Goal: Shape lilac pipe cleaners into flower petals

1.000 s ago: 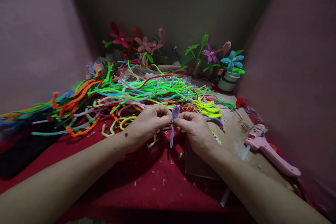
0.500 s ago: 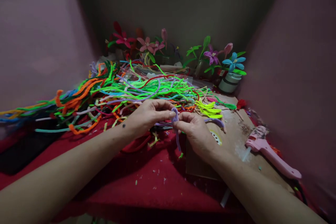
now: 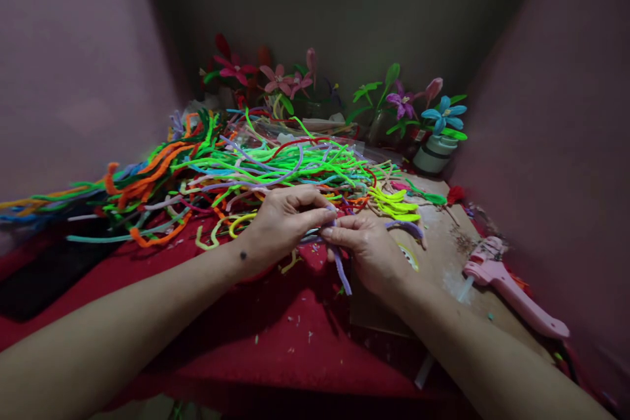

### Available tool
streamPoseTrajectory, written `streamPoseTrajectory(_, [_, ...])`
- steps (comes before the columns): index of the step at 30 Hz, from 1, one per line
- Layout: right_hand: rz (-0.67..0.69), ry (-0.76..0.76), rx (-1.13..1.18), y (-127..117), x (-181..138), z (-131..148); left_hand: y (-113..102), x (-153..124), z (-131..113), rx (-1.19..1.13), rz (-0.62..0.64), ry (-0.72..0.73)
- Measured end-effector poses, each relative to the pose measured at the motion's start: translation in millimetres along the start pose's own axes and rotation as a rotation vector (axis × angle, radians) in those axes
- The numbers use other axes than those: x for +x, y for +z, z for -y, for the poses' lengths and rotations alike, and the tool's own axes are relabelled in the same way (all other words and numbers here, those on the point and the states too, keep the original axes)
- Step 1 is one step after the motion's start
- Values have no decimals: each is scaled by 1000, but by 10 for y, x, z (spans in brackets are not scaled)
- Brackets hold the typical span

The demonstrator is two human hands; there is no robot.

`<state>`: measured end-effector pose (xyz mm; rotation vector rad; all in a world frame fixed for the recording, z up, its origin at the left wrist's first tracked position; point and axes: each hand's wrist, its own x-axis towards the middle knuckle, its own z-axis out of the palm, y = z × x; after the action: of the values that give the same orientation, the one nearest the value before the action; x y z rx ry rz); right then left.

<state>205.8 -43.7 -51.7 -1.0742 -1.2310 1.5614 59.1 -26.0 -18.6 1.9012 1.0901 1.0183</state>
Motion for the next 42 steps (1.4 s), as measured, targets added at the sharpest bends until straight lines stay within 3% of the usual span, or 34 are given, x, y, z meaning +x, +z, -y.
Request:
streamPoseTrajectory(2, [12,43,60,-5,13,-9,9,-6,-11,136,-67,153])
streamPoseTrajectory(4, [15,71,84,-5,20,-12,11,0,-9,172,-70,180])
streamPoseTrajectory(10, [19,5,21,22,-11,34,-79,85,47,-113,51,-142])
streamPoseTrajectory(14, [-74,-67,9,19,6,45,-167,144,138,-300,127,-262])
streamPoseTrajectory(19, [-157,-136,10,-28,60,31,-218,154,135,-165,297,-301])
streamPoseTrajectory(26, [-155,-113,-42,-55,55,129,-192,120,136,95,272,-115])
streamPoseTrajectory(31, [-168,-136,-49,-78,115,61,-106,51,214,538,51,164])
streamPoseTrajectory(33, [-202,-136,-26,-96,143,22,-94,32,208,597,-46,198])
streamPoseTrajectory(35, [-232,-132,32,-116,164,5,-115,45,184,452,-112,111])
streamPoseTrajectory(38, [-271,-141,119,-134,182,8,-164,109,154,43,-157,-155])
streamPoseTrajectory(40, [-269,-143,157,-127,186,11,-161,141,155,-153,-114,-264])
streamPoseTrajectory(42, [-236,-148,179,-106,181,9,-111,138,168,-251,5,-288])
